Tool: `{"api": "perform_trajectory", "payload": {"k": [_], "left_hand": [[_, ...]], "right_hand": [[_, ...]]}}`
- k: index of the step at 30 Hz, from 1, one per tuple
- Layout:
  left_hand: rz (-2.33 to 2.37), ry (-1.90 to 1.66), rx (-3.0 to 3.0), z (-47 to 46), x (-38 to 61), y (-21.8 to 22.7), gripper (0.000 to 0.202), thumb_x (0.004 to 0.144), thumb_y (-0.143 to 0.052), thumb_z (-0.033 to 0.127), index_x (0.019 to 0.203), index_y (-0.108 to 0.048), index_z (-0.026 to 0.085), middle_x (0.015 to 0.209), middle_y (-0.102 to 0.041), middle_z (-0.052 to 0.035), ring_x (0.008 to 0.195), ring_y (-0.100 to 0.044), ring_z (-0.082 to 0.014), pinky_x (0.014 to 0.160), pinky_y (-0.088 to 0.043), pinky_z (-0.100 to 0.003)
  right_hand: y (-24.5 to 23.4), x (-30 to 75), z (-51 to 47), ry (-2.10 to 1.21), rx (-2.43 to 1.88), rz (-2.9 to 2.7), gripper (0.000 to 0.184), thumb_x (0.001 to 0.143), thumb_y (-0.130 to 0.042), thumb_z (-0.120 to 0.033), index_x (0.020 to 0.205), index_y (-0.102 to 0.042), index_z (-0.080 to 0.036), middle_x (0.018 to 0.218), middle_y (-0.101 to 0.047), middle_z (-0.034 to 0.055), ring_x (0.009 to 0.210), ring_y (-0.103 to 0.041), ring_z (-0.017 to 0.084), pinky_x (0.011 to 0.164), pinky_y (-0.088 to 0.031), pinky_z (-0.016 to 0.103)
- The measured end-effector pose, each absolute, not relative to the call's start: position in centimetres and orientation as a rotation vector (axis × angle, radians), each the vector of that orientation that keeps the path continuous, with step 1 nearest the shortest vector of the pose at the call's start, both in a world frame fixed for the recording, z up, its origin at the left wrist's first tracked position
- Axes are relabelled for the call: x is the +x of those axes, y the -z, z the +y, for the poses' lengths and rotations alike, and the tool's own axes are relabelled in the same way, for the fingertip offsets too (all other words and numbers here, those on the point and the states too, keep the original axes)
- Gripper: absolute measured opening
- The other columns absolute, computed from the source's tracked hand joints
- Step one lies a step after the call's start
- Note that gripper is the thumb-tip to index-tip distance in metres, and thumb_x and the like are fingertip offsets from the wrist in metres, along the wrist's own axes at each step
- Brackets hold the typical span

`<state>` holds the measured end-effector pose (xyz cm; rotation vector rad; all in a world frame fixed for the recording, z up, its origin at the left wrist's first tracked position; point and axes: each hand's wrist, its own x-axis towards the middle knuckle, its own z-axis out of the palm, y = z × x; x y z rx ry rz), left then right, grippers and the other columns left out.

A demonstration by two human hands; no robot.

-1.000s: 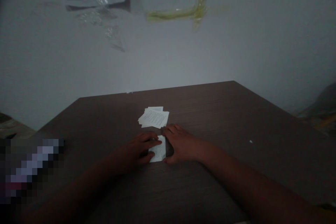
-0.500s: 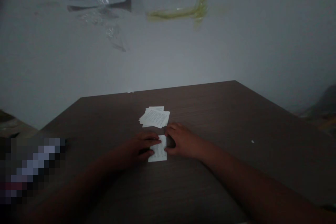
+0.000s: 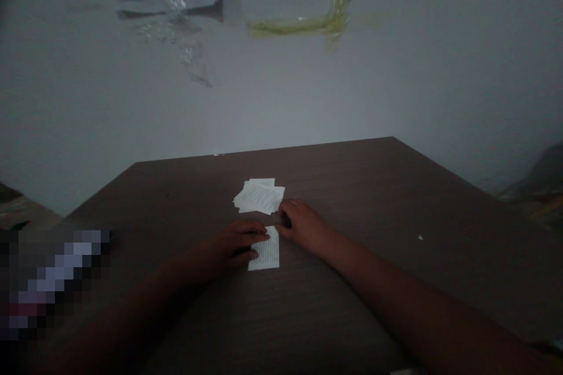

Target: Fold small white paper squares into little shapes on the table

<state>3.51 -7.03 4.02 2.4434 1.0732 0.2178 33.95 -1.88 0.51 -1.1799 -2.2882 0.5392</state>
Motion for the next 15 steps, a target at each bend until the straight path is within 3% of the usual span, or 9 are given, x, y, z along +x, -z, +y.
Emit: {"api": "perform_trajectory", "payload": {"k": [4,8,12,15], "left_hand": [[1.063,-0.160,2.417,-6.6,3.2,-3.8,0.053,0.124,-0.080,0.036,0.176,-0.086,0.033,0.195,-0.074,-0.0096,0.182,-0.067,-0.0395,0.156,-0.051,-0.054],[1.052,-0.211,2.394,-6.9,3.4,-4.2,0.052,0.124,-0.076,0.033,0.175,-0.085,0.030,0.193,-0.075,-0.0108,0.180,-0.066,-0.0399,0.155,-0.051,-0.058],[1.079,-0.268,2.423,-7.6,4.4,-4.6,0.048,0.122,-0.078,0.031,0.169,-0.087,0.027,0.182,-0.080,-0.0134,0.172,-0.072,-0.0398,0.151,-0.056,-0.055],[1.123,-0.266,2.447,-7.8,5.1,-4.3,0.052,0.117,-0.086,0.034,0.169,-0.086,0.027,0.177,-0.081,-0.0141,0.167,-0.074,-0.0417,0.148,-0.059,-0.059]], "right_hand": [[-0.4,33.5,-1.5,-0.528,-1.225,-2.274,0.018,0.106,-0.088,-0.016,0.109,-0.075,-0.027,0.120,-0.087,0.0090,0.119,-0.082,0.034,0.108,-0.065,0.047],[-0.8,33.3,-1.5,-0.527,-1.251,-2.291,0.017,0.106,-0.087,-0.015,0.105,-0.075,-0.027,0.117,-0.086,0.0089,0.118,-0.081,0.035,0.109,-0.065,0.050],[-1.7,33.6,-2.1,-0.554,-1.241,-2.335,0.017,0.105,-0.091,-0.018,0.112,-0.078,-0.027,0.126,-0.088,0.0102,0.124,-0.081,0.036,0.112,-0.066,0.051],[-2.4,33.9,-3.2,-0.587,-1.220,-2.375,0.027,0.100,-0.097,-0.018,0.120,-0.081,-0.025,0.137,-0.088,0.0139,0.134,-0.082,0.039,0.117,-0.067,0.053]]}}
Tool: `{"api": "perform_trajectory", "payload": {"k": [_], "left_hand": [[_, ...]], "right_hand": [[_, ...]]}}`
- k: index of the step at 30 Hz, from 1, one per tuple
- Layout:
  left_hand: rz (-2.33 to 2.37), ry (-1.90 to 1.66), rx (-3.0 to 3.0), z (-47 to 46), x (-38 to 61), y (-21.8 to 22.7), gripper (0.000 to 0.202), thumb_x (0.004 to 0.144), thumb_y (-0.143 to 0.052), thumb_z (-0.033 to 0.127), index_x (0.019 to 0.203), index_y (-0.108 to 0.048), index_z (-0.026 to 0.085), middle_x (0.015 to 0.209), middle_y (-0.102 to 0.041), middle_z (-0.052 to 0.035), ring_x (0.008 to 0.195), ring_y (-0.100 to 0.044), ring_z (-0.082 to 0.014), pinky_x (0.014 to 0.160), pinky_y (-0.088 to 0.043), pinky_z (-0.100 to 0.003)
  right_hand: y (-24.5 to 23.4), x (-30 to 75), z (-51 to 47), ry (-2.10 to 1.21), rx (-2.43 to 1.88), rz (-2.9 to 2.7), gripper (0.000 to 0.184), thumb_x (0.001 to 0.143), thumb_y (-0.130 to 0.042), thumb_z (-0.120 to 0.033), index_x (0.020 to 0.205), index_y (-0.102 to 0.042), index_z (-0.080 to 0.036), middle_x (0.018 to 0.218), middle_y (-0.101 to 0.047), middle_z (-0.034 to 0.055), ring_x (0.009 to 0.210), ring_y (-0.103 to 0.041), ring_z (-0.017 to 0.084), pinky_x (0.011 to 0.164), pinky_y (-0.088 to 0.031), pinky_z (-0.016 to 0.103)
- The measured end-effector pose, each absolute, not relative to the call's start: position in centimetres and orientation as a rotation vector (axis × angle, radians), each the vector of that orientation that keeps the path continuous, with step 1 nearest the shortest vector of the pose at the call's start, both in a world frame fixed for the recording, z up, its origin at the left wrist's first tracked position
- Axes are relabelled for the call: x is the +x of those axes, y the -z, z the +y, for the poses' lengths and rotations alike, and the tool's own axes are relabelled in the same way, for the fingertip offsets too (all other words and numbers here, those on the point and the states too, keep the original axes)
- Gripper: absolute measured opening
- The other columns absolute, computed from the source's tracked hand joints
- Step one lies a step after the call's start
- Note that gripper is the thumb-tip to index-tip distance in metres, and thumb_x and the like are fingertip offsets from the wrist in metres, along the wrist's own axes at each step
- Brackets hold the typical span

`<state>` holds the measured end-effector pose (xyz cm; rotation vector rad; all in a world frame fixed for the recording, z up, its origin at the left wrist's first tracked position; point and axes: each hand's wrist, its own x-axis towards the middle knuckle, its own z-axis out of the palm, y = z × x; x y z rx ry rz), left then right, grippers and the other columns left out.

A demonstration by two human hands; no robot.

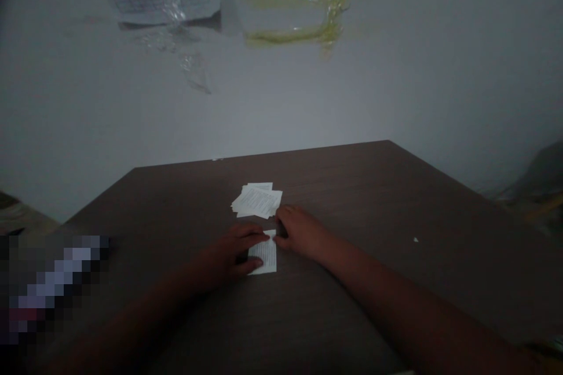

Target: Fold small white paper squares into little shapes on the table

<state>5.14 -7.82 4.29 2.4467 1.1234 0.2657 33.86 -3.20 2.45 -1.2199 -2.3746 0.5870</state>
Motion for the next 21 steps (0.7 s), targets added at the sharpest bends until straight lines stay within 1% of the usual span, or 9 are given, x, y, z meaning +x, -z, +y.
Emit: {"api": "perform_trajectory", "payload": {"k": [2,5,7,9,12,17,21], "left_hand": [[1.155,-0.255,2.455,-7.8,5.4,-3.9,0.059,0.114,-0.091,0.037,0.172,-0.085,0.027,0.180,-0.080,-0.0148,0.168,-0.073,-0.0435,0.148,-0.059,-0.061],[1.171,-0.249,2.467,-7.7,5.5,-3.4,0.066,0.111,-0.094,0.042,0.175,-0.083,0.030,0.182,-0.079,-0.0142,0.169,-0.072,-0.0438,0.149,-0.058,-0.062],[1.161,-0.258,2.476,-7.7,5.5,-3.3,0.066,0.111,-0.095,0.043,0.174,-0.083,0.031,0.180,-0.080,-0.0138,0.168,-0.073,-0.0432,0.148,-0.059,-0.063],[1.157,-0.275,2.480,-7.7,5.5,-3.2,0.064,0.111,-0.094,0.042,0.173,-0.084,0.029,0.178,-0.081,-0.0145,0.166,-0.074,-0.0434,0.146,-0.060,-0.064],[1.156,-0.284,2.474,-7.8,5.5,-3.3,0.064,0.111,-0.094,0.041,0.172,-0.084,0.028,0.177,-0.082,-0.0152,0.166,-0.074,-0.0435,0.145,-0.062,-0.063],[1.156,-0.283,2.481,-7.6,5.5,-3.3,0.064,0.109,-0.095,0.043,0.171,-0.086,0.031,0.177,-0.083,-0.0131,0.167,-0.074,-0.0431,0.146,-0.061,-0.063],[1.146,-0.259,2.475,-7.5,5.7,-3.3,0.066,0.111,-0.097,0.047,0.173,-0.086,0.029,0.178,-0.082,-0.0156,0.167,-0.075,-0.0457,0.145,-0.062,-0.064]], "right_hand": [[-3.0,34.0,-4.3,-0.617,-1.193,-2.421,0.036,0.098,-0.099,-0.020,0.130,-0.083,-0.025,0.147,-0.087,0.0163,0.143,-0.080,0.042,0.124,-0.066,0.057],[-3.8,34.1,-5.9,-0.664,-1.143,-2.501,0.040,0.100,-0.099,-0.024,0.137,-0.083,-0.025,0.151,-0.086,0.0183,0.145,-0.079,0.043,0.125,-0.065,0.060],[-4.2,34.2,-6.7,-0.676,-1.133,-2.526,0.036,0.100,-0.099,-0.025,0.132,-0.083,-0.024,0.146,-0.086,0.0176,0.139,-0.080,0.042,0.120,-0.067,0.058],[-4.5,34.3,-7.0,-0.686,-1.129,-2.522,0.033,0.099,-0.099,-0.024,0.129,-0.083,-0.025,0.141,-0.086,0.0157,0.132,-0.081,0.040,0.116,-0.068,0.055],[-4.5,34.2,-6.7,-0.687,-1.157,-2.478,0.034,0.098,-0.098,-0.022,0.127,-0.082,-0.025,0.137,-0.087,0.0136,0.125,-0.081,0.036,0.111,-0.068,0.051],[-3.9,33.9,-5.0,-0.652,-1.227,-2.407,0.036,0.095,-0.096,-0.014,0.126,-0.081,-0.025,0.132,-0.087,0.0118,0.119,-0.081,0.033,0.105,-0.066,0.045],[-3.3,33.7,-3.7,-0.607,-1.276,-2.376,0.029,0.097,-0.095,-0.016,0.118,-0.079,-0.025,0.125,-0.086,0.0100,0.111,-0.079,0.031,0.098,-0.064,0.042]]}}
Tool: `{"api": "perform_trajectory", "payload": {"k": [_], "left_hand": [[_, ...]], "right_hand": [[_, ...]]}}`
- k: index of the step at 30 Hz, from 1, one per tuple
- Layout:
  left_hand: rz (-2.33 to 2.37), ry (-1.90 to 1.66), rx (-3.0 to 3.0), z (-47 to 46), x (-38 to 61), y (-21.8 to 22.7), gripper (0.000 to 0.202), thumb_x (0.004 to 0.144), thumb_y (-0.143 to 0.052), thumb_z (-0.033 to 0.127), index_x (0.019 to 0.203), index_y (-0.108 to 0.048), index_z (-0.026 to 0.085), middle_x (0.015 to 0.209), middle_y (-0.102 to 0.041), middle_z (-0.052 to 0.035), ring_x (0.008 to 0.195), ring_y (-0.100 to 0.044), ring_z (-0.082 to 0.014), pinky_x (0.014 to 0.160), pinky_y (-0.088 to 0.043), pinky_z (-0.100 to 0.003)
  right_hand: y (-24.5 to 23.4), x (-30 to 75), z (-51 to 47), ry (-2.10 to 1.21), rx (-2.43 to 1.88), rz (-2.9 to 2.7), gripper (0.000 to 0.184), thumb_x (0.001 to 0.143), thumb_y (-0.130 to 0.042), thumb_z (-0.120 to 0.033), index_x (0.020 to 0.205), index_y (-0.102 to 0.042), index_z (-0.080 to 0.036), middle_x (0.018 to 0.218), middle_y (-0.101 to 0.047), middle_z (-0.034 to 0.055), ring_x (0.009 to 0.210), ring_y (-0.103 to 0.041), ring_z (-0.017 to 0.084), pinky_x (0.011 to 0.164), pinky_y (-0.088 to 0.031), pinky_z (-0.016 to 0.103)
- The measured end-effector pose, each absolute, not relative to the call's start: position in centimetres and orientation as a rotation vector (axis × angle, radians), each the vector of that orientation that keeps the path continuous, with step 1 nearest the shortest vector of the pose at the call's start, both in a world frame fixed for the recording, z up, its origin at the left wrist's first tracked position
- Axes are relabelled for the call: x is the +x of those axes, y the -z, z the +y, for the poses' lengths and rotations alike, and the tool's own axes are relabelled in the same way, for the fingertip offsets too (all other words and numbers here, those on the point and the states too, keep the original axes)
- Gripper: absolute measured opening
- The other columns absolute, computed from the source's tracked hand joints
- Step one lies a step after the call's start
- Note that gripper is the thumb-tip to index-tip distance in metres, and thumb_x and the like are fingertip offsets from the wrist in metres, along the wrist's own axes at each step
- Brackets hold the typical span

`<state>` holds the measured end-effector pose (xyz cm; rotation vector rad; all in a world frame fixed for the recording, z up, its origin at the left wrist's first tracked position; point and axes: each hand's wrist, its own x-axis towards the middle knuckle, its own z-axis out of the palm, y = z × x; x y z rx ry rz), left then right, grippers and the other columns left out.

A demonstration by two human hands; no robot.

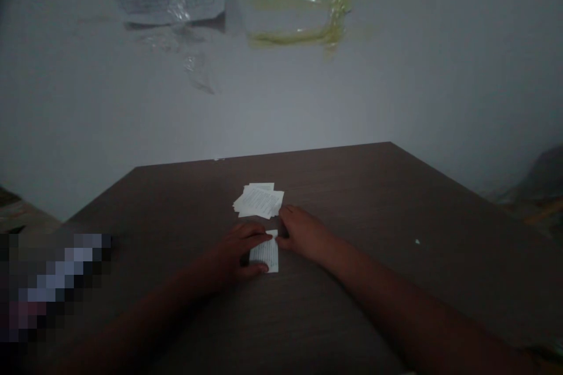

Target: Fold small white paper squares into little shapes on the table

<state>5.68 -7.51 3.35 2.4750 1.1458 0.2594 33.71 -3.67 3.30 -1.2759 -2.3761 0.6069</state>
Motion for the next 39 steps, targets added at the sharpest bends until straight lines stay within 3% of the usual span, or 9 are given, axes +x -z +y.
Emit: {"api": "perform_trajectory", "payload": {"k": [6,15,23,28,32,35,39], "left_hand": [[1.184,-0.212,2.453,-7.6,6.2,-4.1,0.068,0.112,-0.096,0.048,0.176,-0.084,0.029,0.182,-0.080,-0.0150,0.173,-0.071,-0.0465,0.150,-0.058,-0.064],[1.167,-0.250,2.478,-7.6,6.1,-3.9,0.066,0.111,-0.095,0.047,0.173,-0.085,0.029,0.180,-0.081,-0.0146,0.171,-0.072,-0.0454,0.147,-0.059,-0.063],[1.152,-0.249,2.509,-7.6,6.1,-3.7,0.064,0.110,-0.100,0.049,0.171,-0.087,0.030,0.173,-0.085,-0.0142,0.163,-0.077,-0.0456,0.141,-0.065,-0.064],[1.184,-0.272,2.523,-8.1,6.3,-3.7,0.068,0.108,-0.103,0.050,0.170,-0.089,0.027,0.171,-0.086,-0.0153,0.159,-0.079,-0.0464,0.140,-0.066,-0.061],[1.198,-0.293,2.503,-8.1,6.1,-3.0,0.071,0.107,-0.103,0.057,0.170,-0.088,0.027,0.169,-0.087,-0.0150,0.158,-0.080,-0.0453,0.138,-0.067,-0.060],[1.179,-0.311,2.495,-7.9,6.0,-2.5,0.074,0.106,-0.104,0.062,0.170,-0.088,0.031,0.168,-0.087,-0.0145,0.154,-0.081,-0.0446,0.134,-0.069,-0.062],[1.169,-0.328,2.506,-7.9,6.0,-2.5,0.072,0.107,-0.103,0.059,0.170,-0.087,0.026,0.166,-0.087,-0.0156,0.155,-0.080,-0.0446,0.136,-0.067,-0.063]], "right_hand": [[-2.7,33.5,-2.6,-0.512,-1.317,-2.338,0.022,0.098,-0.093,-0.015,0.106,-0.076,-0.027,0.115,-0.082,0.0066,0.105,-0.076,0.029,0.093,-0.060,0.039],[-3.1,33.1,-2.7,-0.467,-1.405,-2.329,0.016,0.107,-0.094,-0.019,0.113,-0.080,-0.024,0.118,-0.083,0.0083,0.105,-0.078,0.029,0.094,-0.061,0.040],[-4.0,33.7,-4.2,-0.604,-1.343,-2.418,0.023,0.107,-0.099,-0.027,0.120,-0.080,-0.024,0.128,-0.085,0.0129,0.118,-0.081,0.034,0.104,-0.066,0.046],[-4.6,34.4,-5.5,-0.702,-1.262,-2.464,0.034,0.095,-0.103,-0.024,0.120,-0.080,-0.025,0.136,-0.086,0.0131,0.125,-0.080,0.037,0.111,-0.067,0.052],[-4.5,34.7,-6.6,-0.765,-1.192,-2.501,0.043,0.093,-0.100,-0.023,0.132,-0.083,-0.025,0.149,-0.087,0.0180,0.138,-0.082,0.042,0.122,-0.067,0.060],[-4.1,34.9,-7.1,-0.787,-1.152,-2.542,0.062,0.088,-0.103,-0.022,0.147,-0.083,-0.026,0.164,-0.083,0.0206,0.155,-0.077,0.048,0.134,-0.063,0.067],[-4.0,34.9,-7.4,-0.787,-1.147,-2.545,0.054,0.087,-0.101,-0.020,0.138,-0.085,-0.027,0.158,-0.084,0.0176,0.148,-0.079,0.045,0.132,-0.063,0.065]]}}
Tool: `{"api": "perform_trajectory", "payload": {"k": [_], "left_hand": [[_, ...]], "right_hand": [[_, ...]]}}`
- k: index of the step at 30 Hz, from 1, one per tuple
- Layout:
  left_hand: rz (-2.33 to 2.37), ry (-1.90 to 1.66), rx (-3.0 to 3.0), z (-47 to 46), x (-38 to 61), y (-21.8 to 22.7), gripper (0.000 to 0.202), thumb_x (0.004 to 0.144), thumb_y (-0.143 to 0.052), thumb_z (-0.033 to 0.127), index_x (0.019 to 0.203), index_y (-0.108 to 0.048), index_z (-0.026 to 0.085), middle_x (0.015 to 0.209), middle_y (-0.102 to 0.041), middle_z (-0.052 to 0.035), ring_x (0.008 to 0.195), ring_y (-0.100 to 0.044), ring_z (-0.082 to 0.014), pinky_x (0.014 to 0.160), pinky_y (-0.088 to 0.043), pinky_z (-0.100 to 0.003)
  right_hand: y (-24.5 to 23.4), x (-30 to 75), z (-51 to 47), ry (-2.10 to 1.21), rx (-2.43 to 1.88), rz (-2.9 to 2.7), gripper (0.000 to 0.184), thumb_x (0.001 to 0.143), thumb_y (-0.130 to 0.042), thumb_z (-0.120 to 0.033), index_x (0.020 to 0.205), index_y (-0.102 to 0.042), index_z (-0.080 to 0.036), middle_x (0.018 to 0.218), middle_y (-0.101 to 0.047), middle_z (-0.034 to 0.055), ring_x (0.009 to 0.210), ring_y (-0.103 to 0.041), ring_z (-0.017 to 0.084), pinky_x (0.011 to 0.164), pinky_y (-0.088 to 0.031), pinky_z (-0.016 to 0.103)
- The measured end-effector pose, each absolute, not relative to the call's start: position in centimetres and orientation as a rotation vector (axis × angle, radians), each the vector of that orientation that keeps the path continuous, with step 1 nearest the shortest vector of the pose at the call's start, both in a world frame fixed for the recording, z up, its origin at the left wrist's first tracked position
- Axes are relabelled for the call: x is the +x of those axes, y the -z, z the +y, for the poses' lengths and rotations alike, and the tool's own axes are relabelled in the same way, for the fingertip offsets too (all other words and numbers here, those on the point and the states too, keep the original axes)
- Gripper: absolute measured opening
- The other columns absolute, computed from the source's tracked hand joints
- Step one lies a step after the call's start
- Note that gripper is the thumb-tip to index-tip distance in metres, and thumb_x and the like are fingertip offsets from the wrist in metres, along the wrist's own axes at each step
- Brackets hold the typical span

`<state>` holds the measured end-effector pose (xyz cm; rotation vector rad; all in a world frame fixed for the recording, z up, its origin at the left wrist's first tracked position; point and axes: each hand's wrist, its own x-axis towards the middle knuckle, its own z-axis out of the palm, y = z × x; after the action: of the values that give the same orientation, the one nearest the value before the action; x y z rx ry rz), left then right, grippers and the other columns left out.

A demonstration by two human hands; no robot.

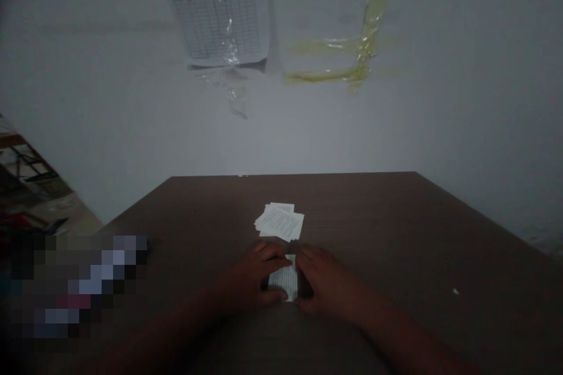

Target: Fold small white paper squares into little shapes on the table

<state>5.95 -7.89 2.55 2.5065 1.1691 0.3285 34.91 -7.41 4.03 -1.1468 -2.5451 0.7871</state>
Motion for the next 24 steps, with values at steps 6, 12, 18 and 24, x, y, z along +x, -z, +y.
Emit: {"api": "perform_trajectory", "payload": {"k": [6,12,18,24], "left_hand": [[1.156,-0.318,2.503,-8.1,5.9,-3.2,0.068,0.108,-0.102,0.055,0.169,-0.088,0.029,0.169,-0.086,-0.0143,0.158,-0.078,-0.0441,0.138,-0.066,-0.060],[1.174,-0.270,2.504,-8.2,6.0,-3.7,0.070,0.107,-0.102,0.051,0.169,-0.088,0.023,0.170,-0.086,-0.0179,0.161,-0.077,-0.0455,0.141,-0.064,-0.058],[1.144,-0.335,2.523,-8.3,5.9,-3.8,0.061,0.107,-0.099,0.045,0.165,-0.089,0.027,0.168,-0.087,-0.0137,0.158,-0.079,-0.0462,0.138,-0.067,-0.059],[1.138,-0.299,2.526,-8.2,6.1,-3.7,0.064,0.107,-0.101,0.043,0.167,-0.088,0.023,0.168,-0.087,-0.0161,0.161,-0.077,-0.0472,0.140,-0.065,-0.062]], "right_hand": [[-4.3,34.6,-7.0,-0.842,-1.195,-2.515,0.037,0.087,-0.101,-0.023,0.114,-0.076,-0.027,0.136,-0.085,0.0126,0.131,-0.080,0.041,0.119,-0.065,0.057],[-4.2,34.8,-6.5,-0.866,-1.220,-2.496,0.039,0.089,-0.105,-0.026,0.115,-0.076,-0.027,0.135,-0.084,0.0098,0.127,-0.079,0.038,0.115,-0.064,0.053],[-3.4,34.8,-5.8,-0.816,-1.217,-2.453,0.039,0.094,-0.105,-0.026,0.122,-0.078,-0.026,0.143,-0.086,0.0126,0.136,-0.080,0.040,0.119,-0.064,0.056],[-2.0,35.3,-4.8,-0.759,-1.096,-2.477,0.028,0.108,-0.100,-0.033,0.131,-0.086,-0.026,0.145,-0.086,0.0134,0.140,-0.079,0.039,0.125,-0.065,0.059]]}}
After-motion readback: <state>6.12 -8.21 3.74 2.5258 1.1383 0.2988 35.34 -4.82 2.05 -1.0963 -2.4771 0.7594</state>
